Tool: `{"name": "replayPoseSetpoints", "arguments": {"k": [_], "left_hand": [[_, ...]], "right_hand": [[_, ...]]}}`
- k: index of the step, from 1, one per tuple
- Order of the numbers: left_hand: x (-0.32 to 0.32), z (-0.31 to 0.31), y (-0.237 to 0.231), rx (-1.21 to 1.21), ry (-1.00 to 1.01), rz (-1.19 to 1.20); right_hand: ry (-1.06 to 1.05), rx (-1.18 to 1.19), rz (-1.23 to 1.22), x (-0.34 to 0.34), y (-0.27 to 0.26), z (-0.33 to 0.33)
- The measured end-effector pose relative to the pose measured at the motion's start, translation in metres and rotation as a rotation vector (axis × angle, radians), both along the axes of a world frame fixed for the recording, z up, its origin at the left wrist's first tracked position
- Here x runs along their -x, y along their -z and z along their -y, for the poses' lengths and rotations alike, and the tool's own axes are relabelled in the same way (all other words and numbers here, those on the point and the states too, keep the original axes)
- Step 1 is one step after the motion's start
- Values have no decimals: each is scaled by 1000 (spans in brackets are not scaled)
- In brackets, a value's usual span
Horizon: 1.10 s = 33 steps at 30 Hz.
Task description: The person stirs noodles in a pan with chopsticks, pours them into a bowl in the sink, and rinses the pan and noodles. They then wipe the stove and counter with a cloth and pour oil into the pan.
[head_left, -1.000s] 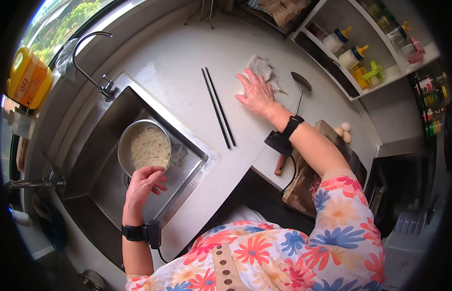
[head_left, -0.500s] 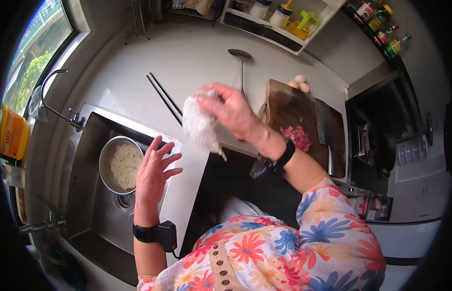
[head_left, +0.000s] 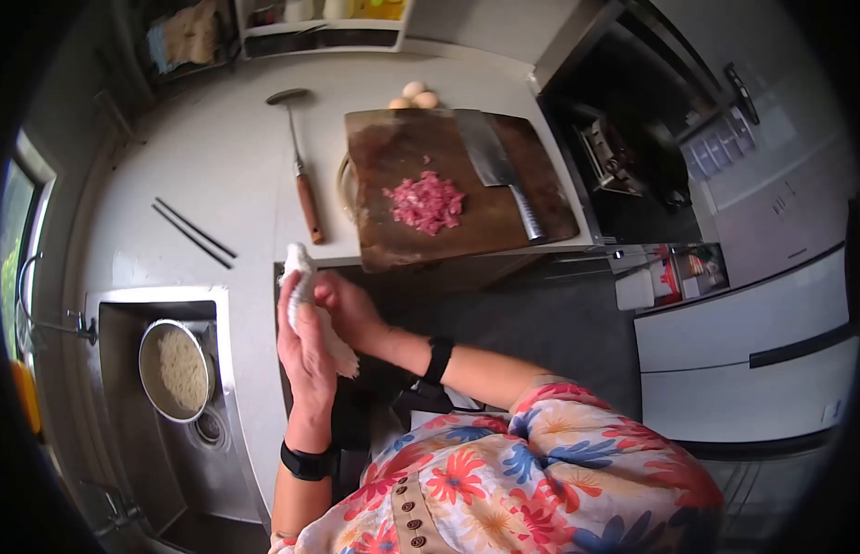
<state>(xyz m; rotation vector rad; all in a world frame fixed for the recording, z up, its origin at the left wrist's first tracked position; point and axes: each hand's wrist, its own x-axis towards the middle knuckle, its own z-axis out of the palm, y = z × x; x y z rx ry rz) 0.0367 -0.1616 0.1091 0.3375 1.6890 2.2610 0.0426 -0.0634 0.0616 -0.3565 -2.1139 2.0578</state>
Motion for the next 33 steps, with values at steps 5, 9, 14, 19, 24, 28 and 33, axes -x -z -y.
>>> {"name": "replayPoseSetpoints", "arguments": {"k": [5,9,14,19,24,28,33], "left_hand": [[-14,-30,-9,484,-4,-491],[-27,-68,-15,203,140,-127],[-12,-95,-3,412,-65,-221],[70,-84,-8,467,-385,-316],[179,-70,1,915,-375,-650],[147,-105,3,1011,-435,-795],[98,-139,37,503,-108,-531]], "right_hand": [[-451,-642,-8,-29,-6,-30],[-526,-705,-103,-71,-46,-77],[-476,-267,-171,-130,-89,-173],[269,555,-92,-177,-74,-339],[382,919,-240,-159,-63,-438],[360,1156,-601,-121,-69,-466],[485,1240,-542,-130,-86,-469]]}}
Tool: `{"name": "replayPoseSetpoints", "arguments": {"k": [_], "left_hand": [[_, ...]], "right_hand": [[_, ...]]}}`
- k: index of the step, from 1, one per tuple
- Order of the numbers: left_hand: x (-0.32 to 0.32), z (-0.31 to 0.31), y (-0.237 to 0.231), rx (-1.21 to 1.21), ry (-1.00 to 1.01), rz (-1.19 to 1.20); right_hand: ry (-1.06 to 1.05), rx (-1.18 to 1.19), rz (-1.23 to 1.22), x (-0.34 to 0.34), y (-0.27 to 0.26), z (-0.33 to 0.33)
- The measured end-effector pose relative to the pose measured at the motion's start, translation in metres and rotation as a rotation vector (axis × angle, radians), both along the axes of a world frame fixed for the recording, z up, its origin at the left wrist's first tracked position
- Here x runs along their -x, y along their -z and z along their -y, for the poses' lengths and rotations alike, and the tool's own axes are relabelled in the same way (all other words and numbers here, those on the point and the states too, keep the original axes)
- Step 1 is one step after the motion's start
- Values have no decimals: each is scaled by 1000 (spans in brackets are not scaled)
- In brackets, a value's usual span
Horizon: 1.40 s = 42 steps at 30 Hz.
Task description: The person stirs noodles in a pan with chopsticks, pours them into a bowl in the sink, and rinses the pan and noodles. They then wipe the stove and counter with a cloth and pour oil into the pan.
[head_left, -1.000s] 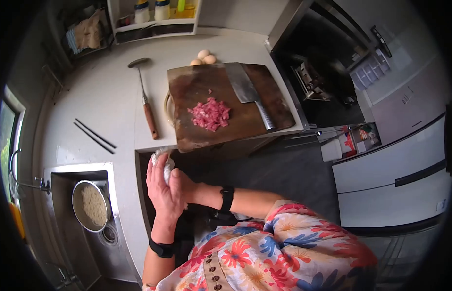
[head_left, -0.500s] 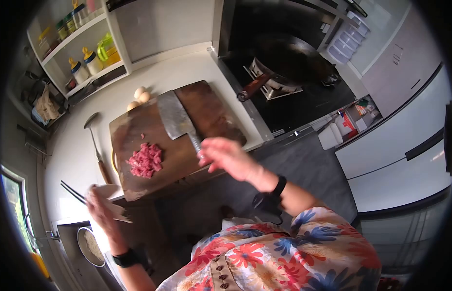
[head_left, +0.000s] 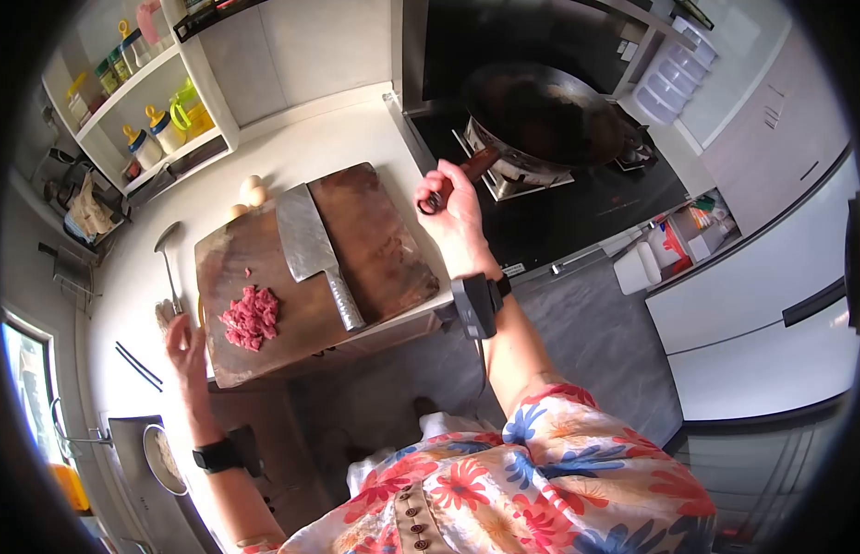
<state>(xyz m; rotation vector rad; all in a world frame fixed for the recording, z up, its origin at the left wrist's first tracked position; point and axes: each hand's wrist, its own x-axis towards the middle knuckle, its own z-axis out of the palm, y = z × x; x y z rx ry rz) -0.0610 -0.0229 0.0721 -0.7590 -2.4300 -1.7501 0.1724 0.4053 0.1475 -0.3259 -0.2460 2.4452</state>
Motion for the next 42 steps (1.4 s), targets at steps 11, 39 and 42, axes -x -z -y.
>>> {"name": "replayPoseSetpoints", "arguments": {"k": [11,39,42], "left_hand": [[-134,-114,-57,196,246,235],[-206,-30,-83,-820,496,1188],[-201,30,-76,-908,304,1132]], "right_hand": [[-94,-76,141,-100,5,0],[-1391,-588,279,-29,-24,261],[-1602,-659,235,4,-17,314]]}}
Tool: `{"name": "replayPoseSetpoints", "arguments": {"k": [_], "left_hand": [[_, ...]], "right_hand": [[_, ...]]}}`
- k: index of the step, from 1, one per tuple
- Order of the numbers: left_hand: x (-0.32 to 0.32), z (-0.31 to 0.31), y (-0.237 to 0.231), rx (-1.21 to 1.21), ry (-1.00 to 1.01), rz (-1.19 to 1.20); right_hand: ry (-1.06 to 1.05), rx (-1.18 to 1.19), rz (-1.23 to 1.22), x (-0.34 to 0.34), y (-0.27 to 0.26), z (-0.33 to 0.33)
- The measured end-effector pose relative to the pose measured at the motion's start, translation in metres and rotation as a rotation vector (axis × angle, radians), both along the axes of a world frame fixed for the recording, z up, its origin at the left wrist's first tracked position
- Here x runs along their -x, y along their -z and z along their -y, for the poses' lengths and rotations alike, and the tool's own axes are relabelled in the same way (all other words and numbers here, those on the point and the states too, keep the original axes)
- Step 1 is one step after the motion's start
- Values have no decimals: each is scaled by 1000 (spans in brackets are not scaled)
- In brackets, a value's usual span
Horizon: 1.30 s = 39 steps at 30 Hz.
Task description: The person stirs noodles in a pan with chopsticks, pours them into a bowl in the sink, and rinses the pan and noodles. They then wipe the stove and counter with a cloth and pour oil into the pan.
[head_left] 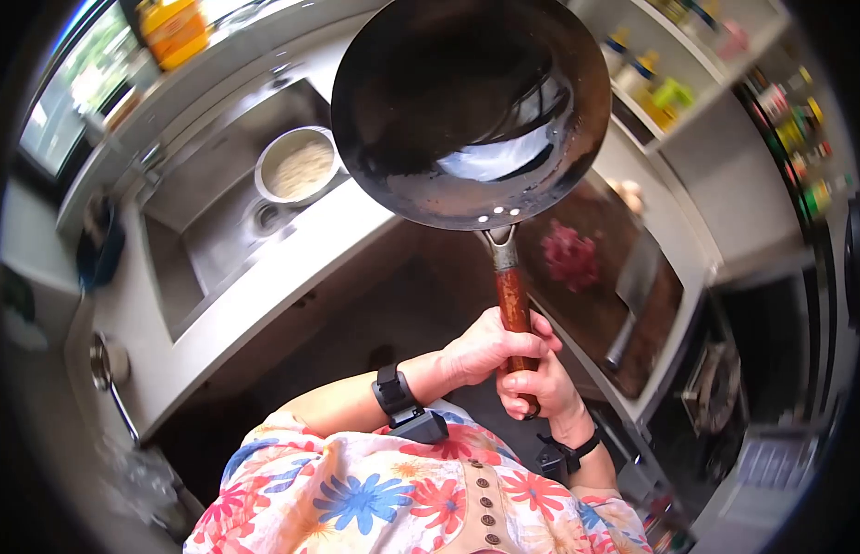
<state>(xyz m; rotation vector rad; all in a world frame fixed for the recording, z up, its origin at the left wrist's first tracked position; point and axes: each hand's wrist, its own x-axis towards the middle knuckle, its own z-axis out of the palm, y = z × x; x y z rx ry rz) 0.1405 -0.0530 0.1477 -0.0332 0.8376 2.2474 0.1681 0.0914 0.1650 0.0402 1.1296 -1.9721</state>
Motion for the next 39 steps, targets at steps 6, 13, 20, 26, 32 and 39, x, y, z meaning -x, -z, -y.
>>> {"name": "replayPoseSetpoints", "arguments": {"k": [6,13,20,26,32,39], "left_hand": [[11,98,20,-84,-325,-4],[15,180,38,-224,-472,-160],[23,202,65,-427,-435,-408],[29,203,70,-428,-355,-463],[32,199,71,-446,-318,-440],[35,199,73,-457,-281,-412]], "right_hand": [[-360,-229,-128,54,6,100],[-438,-351,-353,72,9,194],[-467,-427,-1063,81,23,213],[-396,-458,-1010,78,31,208],[-379,-484,-1038,75,33,205],[-292,-492,-1104,74,36,204]]}}
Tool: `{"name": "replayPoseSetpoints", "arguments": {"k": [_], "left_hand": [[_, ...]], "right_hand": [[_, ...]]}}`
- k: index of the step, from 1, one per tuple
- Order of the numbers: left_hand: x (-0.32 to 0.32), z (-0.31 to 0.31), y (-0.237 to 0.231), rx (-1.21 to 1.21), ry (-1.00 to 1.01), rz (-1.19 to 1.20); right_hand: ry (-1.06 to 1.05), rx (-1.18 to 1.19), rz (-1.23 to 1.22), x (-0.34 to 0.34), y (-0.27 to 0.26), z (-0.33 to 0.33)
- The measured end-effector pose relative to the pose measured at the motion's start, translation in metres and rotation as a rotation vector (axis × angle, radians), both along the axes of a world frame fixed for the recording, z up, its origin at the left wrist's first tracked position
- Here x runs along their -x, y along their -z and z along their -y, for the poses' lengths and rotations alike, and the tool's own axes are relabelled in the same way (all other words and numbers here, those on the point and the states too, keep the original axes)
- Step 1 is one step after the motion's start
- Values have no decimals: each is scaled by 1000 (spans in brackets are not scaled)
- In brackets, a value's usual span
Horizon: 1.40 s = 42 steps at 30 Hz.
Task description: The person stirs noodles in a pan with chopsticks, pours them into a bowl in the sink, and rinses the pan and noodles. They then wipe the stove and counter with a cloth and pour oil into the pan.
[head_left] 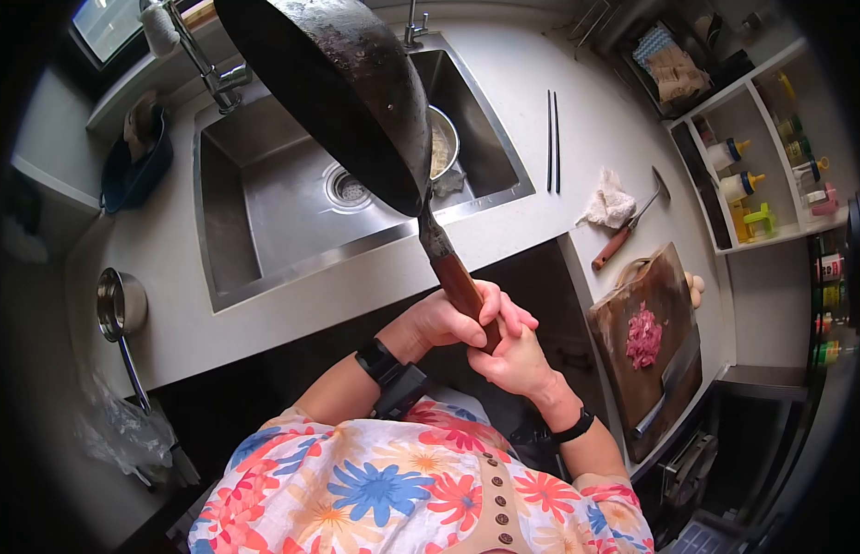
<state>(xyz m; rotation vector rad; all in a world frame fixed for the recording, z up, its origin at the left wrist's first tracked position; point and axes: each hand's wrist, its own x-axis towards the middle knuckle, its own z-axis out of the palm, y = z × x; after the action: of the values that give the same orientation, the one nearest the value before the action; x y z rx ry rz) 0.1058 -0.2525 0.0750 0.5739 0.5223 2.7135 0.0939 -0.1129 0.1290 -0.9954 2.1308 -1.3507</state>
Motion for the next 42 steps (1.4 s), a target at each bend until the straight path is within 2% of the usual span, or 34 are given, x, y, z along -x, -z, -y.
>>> {"name": "replayPoseSetpoints", "arguments": {"k": [2,6,7,9,11,13,17,22,23,26,27,29,31,33,35,38,42], "left_hand": [[0,-1,4,-6,10,-6],[-3,0,7,19,3,35],[-3,-2,6,50,-12,63],[-4,-5,2,58,11,113],[-8,-13,0,118,4,214],[-12,-27,-8,164,36,304],[-16,-73,-41,355,137,400],[-23,-168,-66,556,364,337],[-25,-193,-76,573,448,309],[-35,-269,-82,601,630,112],[-38,-294,-83,611,688,-36],[-46,-341,-92,659,894,-147],[-63,-385,-83,647,915,-221],[-75,-414,-86,659,972,-206],[-87,-432,-68,654,970,-205],[-95,-444,-55,865,1087,-192],[-97,-454,-45,893,1111,-165]], "right_hand": [[0,-50,117,-1,-5,0],[-30,-60,204,0,-4,-3],[-14,2,226,1,-4,-3],[8,-173,604,3,2,-15],[26,47,838,1,-5,-22],[20,202,935,-3,-7,-37],[75,270,1103,-24,-11,-90],[161,556,1108,-74,-10,-188],[259,607,1084,-88,-21,-209],[406,824,1067,-131,-38,-275],[480,865,1051,-148,-42,-296],[660,939,945,-178,-59,-330],[731,1001,922,-206,-54,-364],[850,1068,835,-227,-53,-394],[1002,1203,797,-247,-56,-421],[1089,1271,684,-260,-48,-463],[1128,1395,589,-262,-37,-508]]}}
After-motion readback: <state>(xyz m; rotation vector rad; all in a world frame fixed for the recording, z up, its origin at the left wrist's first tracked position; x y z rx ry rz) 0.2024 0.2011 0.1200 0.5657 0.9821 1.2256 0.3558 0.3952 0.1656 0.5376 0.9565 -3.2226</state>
